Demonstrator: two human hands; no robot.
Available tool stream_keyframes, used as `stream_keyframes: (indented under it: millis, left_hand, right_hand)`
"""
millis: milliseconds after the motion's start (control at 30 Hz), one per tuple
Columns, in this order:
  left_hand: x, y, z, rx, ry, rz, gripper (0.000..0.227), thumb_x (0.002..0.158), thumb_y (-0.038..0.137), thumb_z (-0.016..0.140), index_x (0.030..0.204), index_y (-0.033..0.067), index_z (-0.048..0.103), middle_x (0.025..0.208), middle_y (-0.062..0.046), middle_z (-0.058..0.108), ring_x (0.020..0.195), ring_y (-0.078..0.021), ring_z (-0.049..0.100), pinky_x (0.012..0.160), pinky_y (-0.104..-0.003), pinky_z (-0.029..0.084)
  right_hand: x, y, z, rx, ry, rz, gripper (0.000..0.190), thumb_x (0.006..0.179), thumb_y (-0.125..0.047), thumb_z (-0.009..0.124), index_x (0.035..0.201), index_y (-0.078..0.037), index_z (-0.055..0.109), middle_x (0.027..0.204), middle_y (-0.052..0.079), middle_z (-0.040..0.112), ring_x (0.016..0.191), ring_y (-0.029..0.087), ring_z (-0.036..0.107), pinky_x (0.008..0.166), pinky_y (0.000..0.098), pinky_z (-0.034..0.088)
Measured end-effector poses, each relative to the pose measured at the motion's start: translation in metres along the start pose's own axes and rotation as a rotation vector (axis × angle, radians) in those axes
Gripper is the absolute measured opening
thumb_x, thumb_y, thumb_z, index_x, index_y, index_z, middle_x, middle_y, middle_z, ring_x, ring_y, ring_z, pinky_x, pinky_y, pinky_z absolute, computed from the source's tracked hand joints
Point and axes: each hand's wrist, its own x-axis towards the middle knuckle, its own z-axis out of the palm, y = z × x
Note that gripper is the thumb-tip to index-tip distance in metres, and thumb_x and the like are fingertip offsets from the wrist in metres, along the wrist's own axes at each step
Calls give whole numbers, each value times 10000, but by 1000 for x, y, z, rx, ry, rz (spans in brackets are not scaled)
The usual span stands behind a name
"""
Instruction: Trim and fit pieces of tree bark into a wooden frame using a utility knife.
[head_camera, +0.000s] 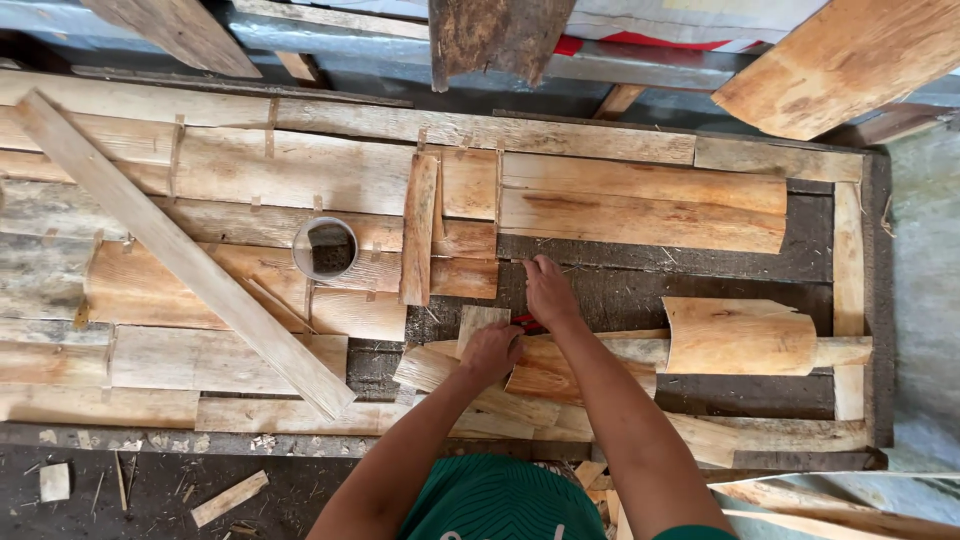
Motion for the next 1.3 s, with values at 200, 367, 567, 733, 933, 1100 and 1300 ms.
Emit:
stream_keyframes:
  millis: [200, 367, 567, 733, 933, 1100, 1300]
  left_hand:
    - [-3, -7, 8, 28, 24, 27, 309, 913, 265, 671, 1104, 33, 745, 1004, -180, 712, 966, -356, 678, 912, -473, 530]
    - [-7, -1, 5, 62, -81, -35, 290, 959, 294, 628, 953, 20, 723, 885, -151, 706, 903, -317, 683, 882, -453, 559]
    - [-6, 6, 6, 72, -101, -43, 273, 966, 256, 598, 859, 35, 718, 917, -147, 689, 841, -314, 681, 839, -469, 562]
    - [-9, 10, 2, -46, 30, -46, 201, 940, 207, 612, 958, 54, 741, 972, -160, 713, 879, -335, 697, 842, -470, 567]
    - [-8, -1, 0, -88, 153, -57, 184, 917, 164, 652, 1012, 56, 767, 978, -158, 731, 934, -346, 702, 883, -455, 563]
    - [-8, 8, -11, -83, 140, -145, 217, 938, 185, 661, 1085, 64, 764, 1015, -140, 733, 935, -324, 701, 878, -441, 562]
    - [4, 4, 2, 140, 94, -104, 372, 934, 270, 729, 1251, 82, 680, 1143, -133, 666, 1095, -316, 632, 986, -444, 513]
  right_hand:
    - [7, -7, -11, -50, -121, 37, 388, 1066, -201, 523, 1427, -58, 520, 1406, 170, 481, 1340, 381, 469, 1115, 512, 447]
    - [4, -16, -8, -36, -130, 76, 412, 1056, -229, 520, 1444, -95, 485, 1416, 183, 430, 1338, 410, 433, 1090, 564, 414]
    - [2, -15, 0, 89, -53, 147, 401, 1058, -216, 530, 1436, -87, 494, 1402, 193, 428, 1326, 398, 455, 1098, 493, 459]
    - [4, 19, 37, 189, 74, 172, 345, 1066, -186, 535, 1402, -105, 528, 1410, 145, 453, 1320, 374, 478, 1118, 459, 489]
    - [11, 19, 32, -23, 24, 100, 385, 1050, -214, 560, 1427, -167, 498, 1402, 143, 426, 1339, 407, 389, 1087, 593, 425]
    - [10, 44, 53, 31, 3, 101, 399, 1050, -197, 580, 1444, -184, 517, 1377, 142, 490, 1317, 390, 444, 1057, 543, 474]
    - [-43, 44, 12, 198, 222, 203, 243, 1050, -214, 597, 1274, -121, 581, 1211, 154, 601, 1099, 342, 591, 888, 496, 544]
